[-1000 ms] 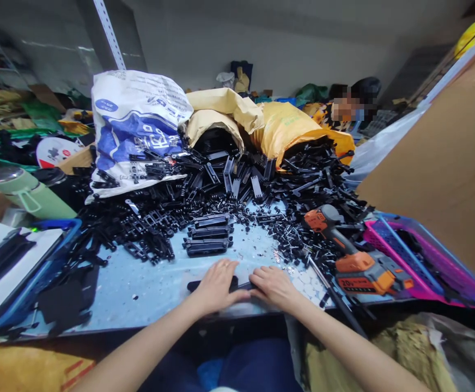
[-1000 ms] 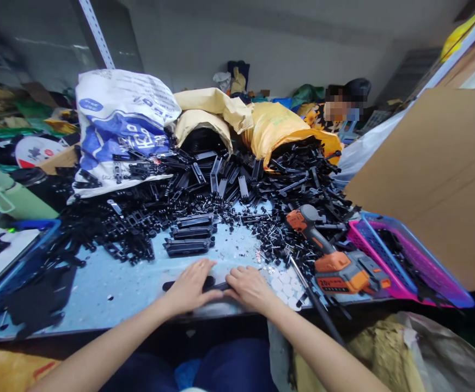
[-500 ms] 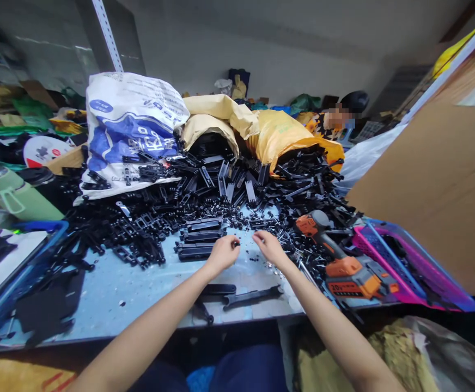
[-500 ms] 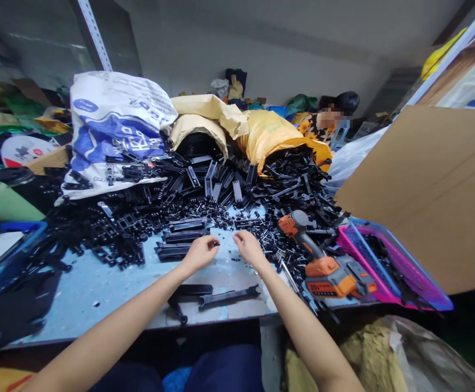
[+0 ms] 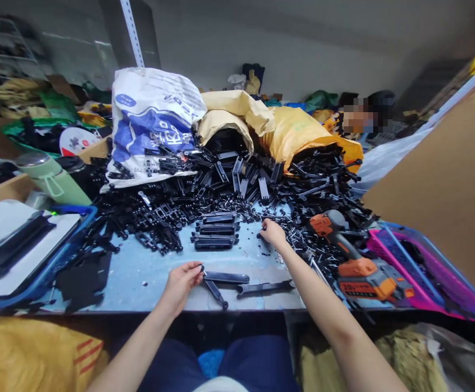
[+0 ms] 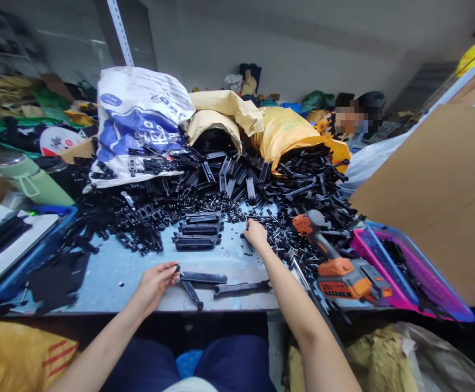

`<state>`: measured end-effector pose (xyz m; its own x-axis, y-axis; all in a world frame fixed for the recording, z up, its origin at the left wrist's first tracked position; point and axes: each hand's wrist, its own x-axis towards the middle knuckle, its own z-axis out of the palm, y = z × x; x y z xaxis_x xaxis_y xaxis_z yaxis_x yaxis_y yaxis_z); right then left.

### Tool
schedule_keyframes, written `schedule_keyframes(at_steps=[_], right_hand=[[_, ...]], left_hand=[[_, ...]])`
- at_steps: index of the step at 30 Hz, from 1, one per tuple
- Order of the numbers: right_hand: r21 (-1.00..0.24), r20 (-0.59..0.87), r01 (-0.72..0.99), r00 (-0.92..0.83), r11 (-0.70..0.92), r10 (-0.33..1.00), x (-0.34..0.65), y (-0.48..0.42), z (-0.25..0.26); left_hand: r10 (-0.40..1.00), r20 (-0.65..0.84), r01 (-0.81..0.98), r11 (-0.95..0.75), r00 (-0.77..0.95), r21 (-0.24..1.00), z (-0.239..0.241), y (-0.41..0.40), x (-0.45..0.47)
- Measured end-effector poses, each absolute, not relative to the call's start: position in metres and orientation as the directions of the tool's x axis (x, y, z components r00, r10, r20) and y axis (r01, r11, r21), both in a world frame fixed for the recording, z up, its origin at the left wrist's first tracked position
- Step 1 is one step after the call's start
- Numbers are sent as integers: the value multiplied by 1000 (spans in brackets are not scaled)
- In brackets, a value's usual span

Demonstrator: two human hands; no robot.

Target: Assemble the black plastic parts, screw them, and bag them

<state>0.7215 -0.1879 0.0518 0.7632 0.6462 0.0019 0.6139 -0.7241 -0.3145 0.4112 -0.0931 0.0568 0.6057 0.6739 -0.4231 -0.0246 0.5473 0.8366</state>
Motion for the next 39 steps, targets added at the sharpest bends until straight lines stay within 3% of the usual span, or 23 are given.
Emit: schedule_keyframes(at_steps=[2,5,6,8,11,13,15,19,25,30,35,37,39], right_hand=[[-341,29,641,739,-688,673,717,-197,55],[-406,92,686,688,-604,720,701,-210,61],[-423,112,702,668,-573,736,693,-214,64],[-481,158,736,607,-476,779,673,-223,71],[-645,258,729,491,-230,832,640,-236,79],[-732,308,675,447,-91,840,620,-245,82],[-754,322,655,423,-40,847,605,-252,83],[-681,395,732,347,18,850,592,-265,75],[-623,460,780,300,64,836,588,-273,55],[-439,468,896,166,65,868,586,-278,45],[-219,379,971,170,-90,910,600,-293,37],[-160,390,972,225,-175,893,609,-298,38],[-182,380,967,235,-177,895,615,-302,50]], left_hand=[[721,-325,38,384,613,923,55,-93,410],[769,1,175,-147,640,973,53,-96,406],[749,163,197,-366,642,910,52,-100,405],[616,457,215,-717,642,663,48,-107,404],[340,641,236,-940,689,245,43,-114,407],[216,646,240,-969,732,51,40,-112,409],[127,630,216,-974,766,-66,38,-108,411],[37,597,144,-981,801,-133,36,-100,412],[62,629,134,-989,775,-67,36,-98,410],[133,643,191,-981,754,-21,39,-107,409],[-63,415,-55,-998,908,-31,44,-123,435],[14,329,-7,-998,944,63,52,-126,448],[108,281,60,-982,954,177,65,-128,454]])
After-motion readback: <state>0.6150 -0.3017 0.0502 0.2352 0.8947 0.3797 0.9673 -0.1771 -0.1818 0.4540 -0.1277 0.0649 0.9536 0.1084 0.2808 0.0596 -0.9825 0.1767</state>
